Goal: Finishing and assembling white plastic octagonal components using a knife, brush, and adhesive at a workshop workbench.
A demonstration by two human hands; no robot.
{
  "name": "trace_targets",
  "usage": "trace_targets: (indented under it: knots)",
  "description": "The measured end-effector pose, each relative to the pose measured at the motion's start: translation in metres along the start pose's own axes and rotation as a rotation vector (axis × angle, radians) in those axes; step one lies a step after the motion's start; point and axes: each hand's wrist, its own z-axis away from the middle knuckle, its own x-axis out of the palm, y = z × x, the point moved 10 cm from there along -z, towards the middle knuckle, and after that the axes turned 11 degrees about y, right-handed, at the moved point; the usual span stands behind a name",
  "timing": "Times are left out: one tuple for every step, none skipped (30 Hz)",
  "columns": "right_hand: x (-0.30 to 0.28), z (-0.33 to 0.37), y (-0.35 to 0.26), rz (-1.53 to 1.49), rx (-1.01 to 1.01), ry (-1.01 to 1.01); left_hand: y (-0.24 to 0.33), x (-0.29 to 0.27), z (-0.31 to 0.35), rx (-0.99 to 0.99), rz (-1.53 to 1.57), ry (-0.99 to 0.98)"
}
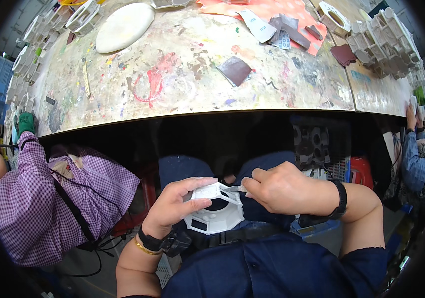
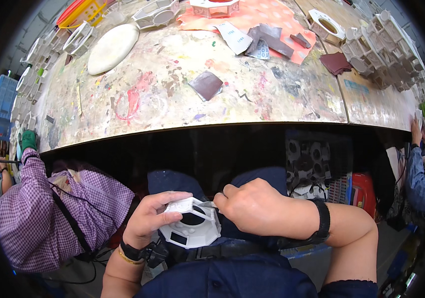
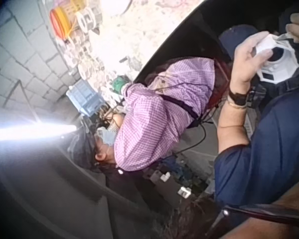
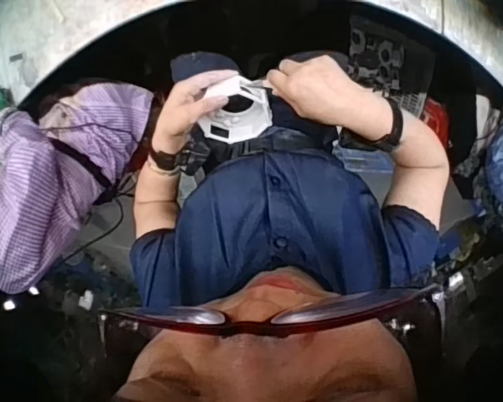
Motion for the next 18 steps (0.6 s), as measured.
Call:
trace_targets:
  knots:
    - [0.002, 0.000, 0.000, -0.001, 0.002, 0.002, -0.001, 0.001, 0.000, -0.002, -0.002, -0.002]
    - [0.004, 0.001, 0.000, -0.010, 0.012, 0.001, -0.002, -0.001, 0.000, -0.005, 0.000, 0.016]
    - [0.006, 0.001, 0.000, -0.019, 0.019, 0.000, -0.004, -0.002, 0.000, -0.009, 0.003, 0.035]
    - [0.008, 0.001, 0.000, -0.021, 0.020, 0.001, -0.005, -0.003, 0.000, -0.010, 0.001, 0.035]
    - [0.008, 0.001, 0.000, -0.027, 0.024, 0.007, -0.009, -0.005, 0.001, -0.038, 0.026, 0.025]
    - [0.009, 0.000, 0.000, -0.032, 0.031, 0.012, -0.012, -0.006, 0.002, -0.067, 0.051, 0.012]
    - [0.010, -0.001, -0.001, -0.034, 0.035, 0.012, -0.013, -0.007, 0.003, -0.071, 0.050, 0.010]
    - [0.012, -0.002, -0.001, -0.041, 0.048, 0.008, -0.015, -0.010, 0.003, -0.090, 0.066, 0.022]
    - [0.012, -0.002, 0.000, -0.046, 0.057, 0.002, -0.017, -0.012, 0.003, -0.108, 0.083, 0.036]
    - [0.014, -0.002, 0.000, -0.046, 0.059, 0.000, -0.018, -0.012, 0.003, -0.109, 0.085, 0.034]
    - [0.014, -0.002, 0.001, -0.065, 0.071, 0.022, -0.020, -0.014, 0.002, -0.111, 0.098, 0.038]
    - [0.014, -0.002, 0.003, -0.085, 0.087, 0.045, -0.021, -0.014, 0.001, -0.115, 0.109, 0.040]
    - [0.015, -0.001, 0.002, -0.086, 0.091, 0.045, -0.021, -0.013, 0.000, -0.118, 0.108, 0.037]
    - [0.015, 0.000, 0.004, -0.098, 0.114, 0.059, -0.022, -0.011, 0.000, -0.136, 0.131, 0.034]
    - [0.017, 0.000, 0.004, -0.110, 0.139, 0.076, -0.025, -0.011, 0.000, -0.156, 0.152, 0.032]
    - [0.019, 0.000, 0.003, -0.114, 0.144, 0.078, -0.028, -0.013, 0.001, -0.161, 0.147, 0.030]
    - [0.021, 0.000, 0.003, -0.120, 0.155, 0.081, -0.030, -0.015, 0.002, -0.158, 0.147, 0.034]
    - [0.022, 0.001, 0.004, -0.126, 0.167, 0.082, -0.031, -0.017, 0.002, -0.155, 0.149, 0.039]
